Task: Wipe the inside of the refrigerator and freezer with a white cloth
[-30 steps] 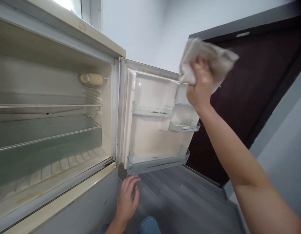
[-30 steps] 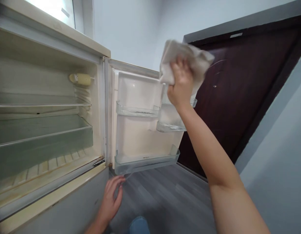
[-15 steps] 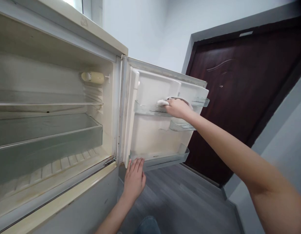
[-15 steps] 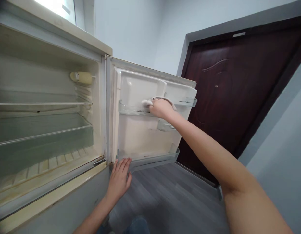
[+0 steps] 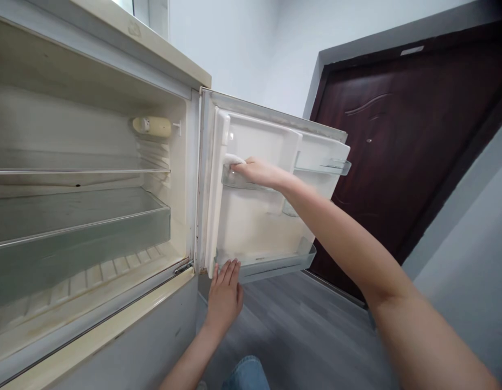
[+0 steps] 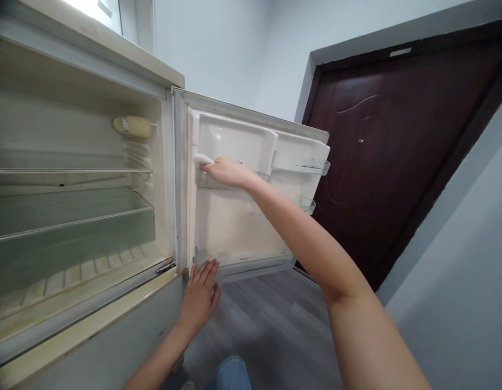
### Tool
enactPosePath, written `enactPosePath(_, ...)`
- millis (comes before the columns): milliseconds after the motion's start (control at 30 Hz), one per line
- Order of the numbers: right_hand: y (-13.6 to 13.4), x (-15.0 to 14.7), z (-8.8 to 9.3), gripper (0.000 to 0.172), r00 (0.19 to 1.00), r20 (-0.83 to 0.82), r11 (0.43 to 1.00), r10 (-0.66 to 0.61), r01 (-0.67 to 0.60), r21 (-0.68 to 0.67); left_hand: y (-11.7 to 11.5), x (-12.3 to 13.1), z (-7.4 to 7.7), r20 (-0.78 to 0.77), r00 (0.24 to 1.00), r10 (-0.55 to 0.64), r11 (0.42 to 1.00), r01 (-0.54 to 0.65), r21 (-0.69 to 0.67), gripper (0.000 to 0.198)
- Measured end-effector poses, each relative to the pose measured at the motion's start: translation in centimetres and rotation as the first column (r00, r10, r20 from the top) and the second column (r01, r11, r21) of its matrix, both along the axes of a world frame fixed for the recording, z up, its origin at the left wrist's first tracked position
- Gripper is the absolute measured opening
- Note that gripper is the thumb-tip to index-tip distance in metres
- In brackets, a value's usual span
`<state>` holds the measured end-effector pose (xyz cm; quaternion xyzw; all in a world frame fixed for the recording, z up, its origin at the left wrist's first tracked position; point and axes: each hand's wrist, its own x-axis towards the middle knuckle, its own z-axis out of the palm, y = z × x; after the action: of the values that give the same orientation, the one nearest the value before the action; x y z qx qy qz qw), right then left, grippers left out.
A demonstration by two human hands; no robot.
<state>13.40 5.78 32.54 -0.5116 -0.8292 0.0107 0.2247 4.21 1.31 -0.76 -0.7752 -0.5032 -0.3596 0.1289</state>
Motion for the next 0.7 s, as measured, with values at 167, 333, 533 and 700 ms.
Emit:
enactPosePath(167, 0.1, 3.5, -0.1, 0.041, 0.997, 0.044, 0.998, -0.068, 0.069, -0.014, 0.2, -0.5, -0.1, -0.035, 0.999, 0.005, 1.000, -0.005, 0.015, 0.051)
enactPosePath(333, 1.2, 8.0, -0.6, 0.040, 0.979, 0.014, 0.979, -0.203, 0.203, 0.037, 0.2, -0.3, -0.2, -0.022, 0.999, 0.024, 0.999, -0.023, 0.039, 0.049)
enactPosePath(533, 0.8, 4.7, -1.2, 0.043, 0.980, -0.059, 0.975, -0.192, 0.197, 0.103, 0.0, 0.2, -0.2, 0.007, 1.000, 0.024, 1.000, -0.024, 0.018, 0.048)
enactPosePath(700, 0.0, -2.3, -3.8, 0.044, 0.989, -0.075, 0.902, -0.131, 0.151, 0.405, 0.0, 0.3, -0.4, -0.007, 0.999, 0.043, 0.998, -0.043, 0.045, 0.048)
